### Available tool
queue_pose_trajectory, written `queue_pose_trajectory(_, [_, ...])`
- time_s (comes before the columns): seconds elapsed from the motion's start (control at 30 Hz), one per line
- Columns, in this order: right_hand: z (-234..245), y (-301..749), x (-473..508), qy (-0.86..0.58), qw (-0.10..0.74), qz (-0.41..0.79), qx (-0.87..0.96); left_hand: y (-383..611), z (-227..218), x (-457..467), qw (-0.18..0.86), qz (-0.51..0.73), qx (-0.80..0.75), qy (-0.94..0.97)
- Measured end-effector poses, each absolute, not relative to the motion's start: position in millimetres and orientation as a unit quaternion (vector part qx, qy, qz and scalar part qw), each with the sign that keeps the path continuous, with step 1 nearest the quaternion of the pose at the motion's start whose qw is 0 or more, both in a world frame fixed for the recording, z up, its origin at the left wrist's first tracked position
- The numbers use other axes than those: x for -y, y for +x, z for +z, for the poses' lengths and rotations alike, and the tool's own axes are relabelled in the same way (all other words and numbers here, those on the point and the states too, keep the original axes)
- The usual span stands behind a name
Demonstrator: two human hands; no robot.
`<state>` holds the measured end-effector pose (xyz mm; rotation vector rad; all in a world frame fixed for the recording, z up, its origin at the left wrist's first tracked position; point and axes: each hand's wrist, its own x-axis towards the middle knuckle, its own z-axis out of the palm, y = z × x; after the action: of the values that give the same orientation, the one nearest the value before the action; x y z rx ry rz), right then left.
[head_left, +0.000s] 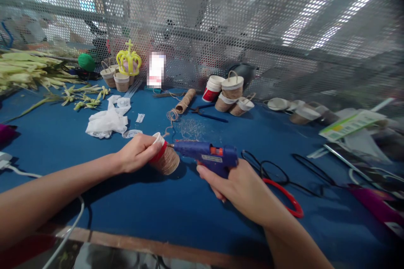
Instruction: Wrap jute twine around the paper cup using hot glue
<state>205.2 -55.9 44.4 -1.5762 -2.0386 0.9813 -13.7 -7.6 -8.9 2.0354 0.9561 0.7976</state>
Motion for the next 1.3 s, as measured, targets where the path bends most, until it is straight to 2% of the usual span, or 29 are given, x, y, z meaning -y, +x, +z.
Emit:
queue_pose_trajectory(0.37, [43.6, 206.1, 53.6, -0.558, 0.192, 0.350, 0.727, -11.5, -7.3, 7.1, 0.379, 0.309, -0.370, 0.790])
queue_pose_trajectory(0.6, [45.4, 199.4, 60.8, -0.586, 0.199, 0.351, 0.703, -9.6, -9.6, 5.9, 0.384, 0.310, -0.431, 0.756])
queue_pose_trajectory(0.8, [40.6, 199.1, 64.4, -0.606, 0.185, 0.300, 0.713, -6.9, -9.9, 4.8, 0.415, 0.319, -0.459, 0.718])
queue_pose_trajectory(1.0, [40.8, 195.1, 64.0, -0.582, 0.199, 0.299, 0.729, -3.1, -6.7, 5.2, 0.476, 0.325, -0.459, 0.676])
queue_pose_trajectory(1.3, [39.7, 196.0, 64.4, -0.598, 0.197, 0.294, 0.720, -3.9, -6.7, 5.6, 0.443, 0.323, -0.460, 0.698])
